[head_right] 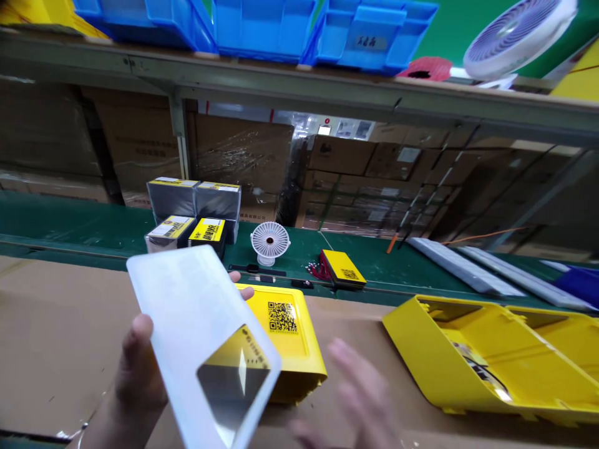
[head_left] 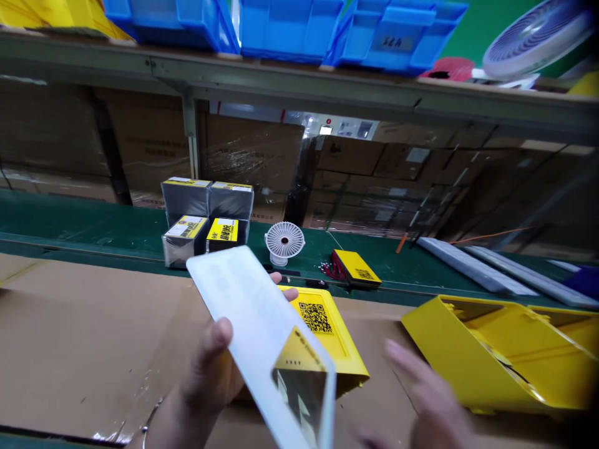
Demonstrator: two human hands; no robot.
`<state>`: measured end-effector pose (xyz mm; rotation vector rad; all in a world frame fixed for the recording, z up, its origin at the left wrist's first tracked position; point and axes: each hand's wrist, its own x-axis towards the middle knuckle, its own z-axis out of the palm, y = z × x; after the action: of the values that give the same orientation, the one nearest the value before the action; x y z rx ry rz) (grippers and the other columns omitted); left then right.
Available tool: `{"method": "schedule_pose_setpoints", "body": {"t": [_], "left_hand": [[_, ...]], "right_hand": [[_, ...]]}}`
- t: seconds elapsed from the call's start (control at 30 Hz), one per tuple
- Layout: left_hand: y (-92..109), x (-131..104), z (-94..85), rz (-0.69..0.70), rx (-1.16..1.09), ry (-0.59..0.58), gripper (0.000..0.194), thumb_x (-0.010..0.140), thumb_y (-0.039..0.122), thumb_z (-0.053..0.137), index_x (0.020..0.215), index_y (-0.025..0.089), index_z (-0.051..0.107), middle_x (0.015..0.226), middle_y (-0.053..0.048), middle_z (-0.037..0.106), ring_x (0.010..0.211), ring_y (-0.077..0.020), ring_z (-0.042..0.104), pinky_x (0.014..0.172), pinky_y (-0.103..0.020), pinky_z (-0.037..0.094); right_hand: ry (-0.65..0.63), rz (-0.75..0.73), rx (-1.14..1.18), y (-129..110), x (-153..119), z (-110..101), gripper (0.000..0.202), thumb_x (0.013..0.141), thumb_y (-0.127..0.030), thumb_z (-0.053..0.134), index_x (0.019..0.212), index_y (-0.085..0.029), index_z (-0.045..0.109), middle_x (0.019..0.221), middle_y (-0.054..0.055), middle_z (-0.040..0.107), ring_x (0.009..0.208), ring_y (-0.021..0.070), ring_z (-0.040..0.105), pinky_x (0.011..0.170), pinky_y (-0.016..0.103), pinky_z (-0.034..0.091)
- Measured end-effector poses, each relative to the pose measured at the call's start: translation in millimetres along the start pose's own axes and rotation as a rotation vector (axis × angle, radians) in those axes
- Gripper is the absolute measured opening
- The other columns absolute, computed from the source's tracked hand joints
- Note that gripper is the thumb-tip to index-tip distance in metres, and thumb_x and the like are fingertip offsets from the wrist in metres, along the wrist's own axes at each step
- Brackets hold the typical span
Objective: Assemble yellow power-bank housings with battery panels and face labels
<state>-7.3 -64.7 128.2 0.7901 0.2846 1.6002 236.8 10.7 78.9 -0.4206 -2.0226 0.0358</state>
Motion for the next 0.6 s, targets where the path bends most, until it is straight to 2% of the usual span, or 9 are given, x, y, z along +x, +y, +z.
{"method": "schedule_pose_setpoints", "body": {"t": [0.07, 0.13, 0.23, 0.3, 0.33, 0.4, 0.47, 0.53, 0.6], "left_hand": [[-6, -3, 0.6, -0.064, 0.079, 0.002, 0.082, 0.068, 0.06, 0.064, 0.135, 0.025, 0.034, 0.125, -0.012, 0.055, 0.123, -0.0372, 0.043, 0.104, -0.052, 0.033], [-5, -3, -1.9, -0.074, 0.287, 0.046, 0.093, 0.064, 0.058, 0.069, 0.139, 0.032, 0.021, 0.134, -0.011, 0.046, 0.123, -0.037, 0.042, 0.104, -0.054, 0.032], [6, 1, -7.7, 0.284, 0.974, 0.198, 0.118, 0.049, 0.045, 0.084, 0.141, 0.041, 0.01, 0.151, -0.004, 0.014, 0.136, -0.0378, 0.015, 0.112, -0.056, 0.01], [19, 6, -9.9, 0.471, 1.508, 0.125, 0.118, 0.044, 0.038, 0.087, 0.14, 0.04, 0.02, 0.153, 0.0, 0.006, 0.138, -0.0383, -0.004, 0.11, -0.056, -0.01], [25, 9, -10.2, 0.457, 1.719, 0.026, 0.11, 0.047, 0.038, 0.085, 0.14, 0.038, 0.026, 0.153, -0.001, 0.009, 0.138, -0.0385, -0.005, 0.108, -0.058, -0.014], [35, 14, -10.6, 0.268, 1.974, -0.165, 0.091, 0.057, 0.038, 0.079, 0.136, 0.035, 0.035, 0.149, -0.004, 0.022, 0.137, -0.0364, 0.008, 0.109, -0.06, -0.008], [39, 20, -12.6, 0.105, 2.059, -0.179, 0.081, 0.061, 0.04, 0.073, 0.133, 0.034, 0.037, 0.142, -0.006, 0.03, 0.132, -0.0327, 0.021, 0.11, -0.06, 0.005], [37, 25, -17.6, 0.025, 2.068, -0.117, 0.076, 0.06, 0.046, 0.072, 0.129, 0.034, 0.041, 0.137, -0.006, 0.034, 0.127, -0.0313, 0.026, 0.109, -0.06, 0.016], [30, 29, -24.5, -0.028, 2.044, -0.064, 0.076, 0.057, 0.054, 0.072, 0.125, 0.034, 0.044, 0.134, -0.006, 0.035, 0.125, -0.0312, 0.027, 0.107, -0.057, 0.024]], "right_hand": [[-0.104, -0.137, 0.039, -15, 11, 20, 0.078, 0.077, -0.014, 0.067, 0.142, -0.032, 0.026, 0.137, 0.007, 0.043, 0.122, 0.033, 0.043, 0.096, 0.05, 0.044], [-0.122, -0.083, 0.122, -27, 23, 36, 0.066, 0.084, -0.01, 0.054, 0.141, -0.031, 0.027, 0.129, 0.007, 0.051, 0.116, 0.0283, 0.051, 0.094, 0.047, 0.048], [-0.006, 0.32, 0.276, -34, 39, 42, 0.038, 0.092, -0.017, 0.045, 0.128, -0.028, 0.045, 0.105, 0.006, 0.064, 0.098, 0.0221, 0.062, 0.082, 0.035, 0.055], [0.013, 0.615, 0.479, -34, 47, 38, 0.032, 0.093, -0.028, 0.05, 0.124, -0.026, 0.047, 0.089, 0.005, 0.067, 0.086, 0.0202, 0.064, 0.078, 0.032, 0.056], [-0.009, 0.733, 0.603, -32, 51, 35, 0.036, 0.092, -0.033, 0.052, 0.126, -0.025, 0.044, 0.083, 0.004, 0.067, 0.081, 0.0193, 0.064, 0.077, 0.031, 0.056], [-0.059, 0.916, 0.798, -27, 55, 31, 0.052, 0.089, -0.04, 0.056, 0.134, -0.024, 0.036, 0.085, 0.004, 0.067, 0.079, 0.0192, 0.064, 0.078, 0.034, 0.055], [-0.061, 0.999, 0.794, -19, 56, 29, 0.065, 0.087, -0.045, 0.057, 0.14, -0.027, 0.023, 0.104, 0.007, 0.065, 0.091, 0.0222, 0.063, 0.084, 0.039, 0.053], [-0.101, 0.923, 0.572, -8, 50, 28, 0.068, 0.086, -0.048, 0.057, 0.141, -0.029, 0.024, 0.126, 0.009, 0.055, 0.111, 0.0265, 0.054, 0.096, 0.048, 0.045], [-0.22, 0.774, 0.275, 4, 41, 26, 0.06, 0.084, -0.048, 0.058, 0.136, -0.029, 0.037, 0.137, 0.008, 0.044, 0.125, 0.0284, 0.041, 0.105, 0.053, 0.033]]}}
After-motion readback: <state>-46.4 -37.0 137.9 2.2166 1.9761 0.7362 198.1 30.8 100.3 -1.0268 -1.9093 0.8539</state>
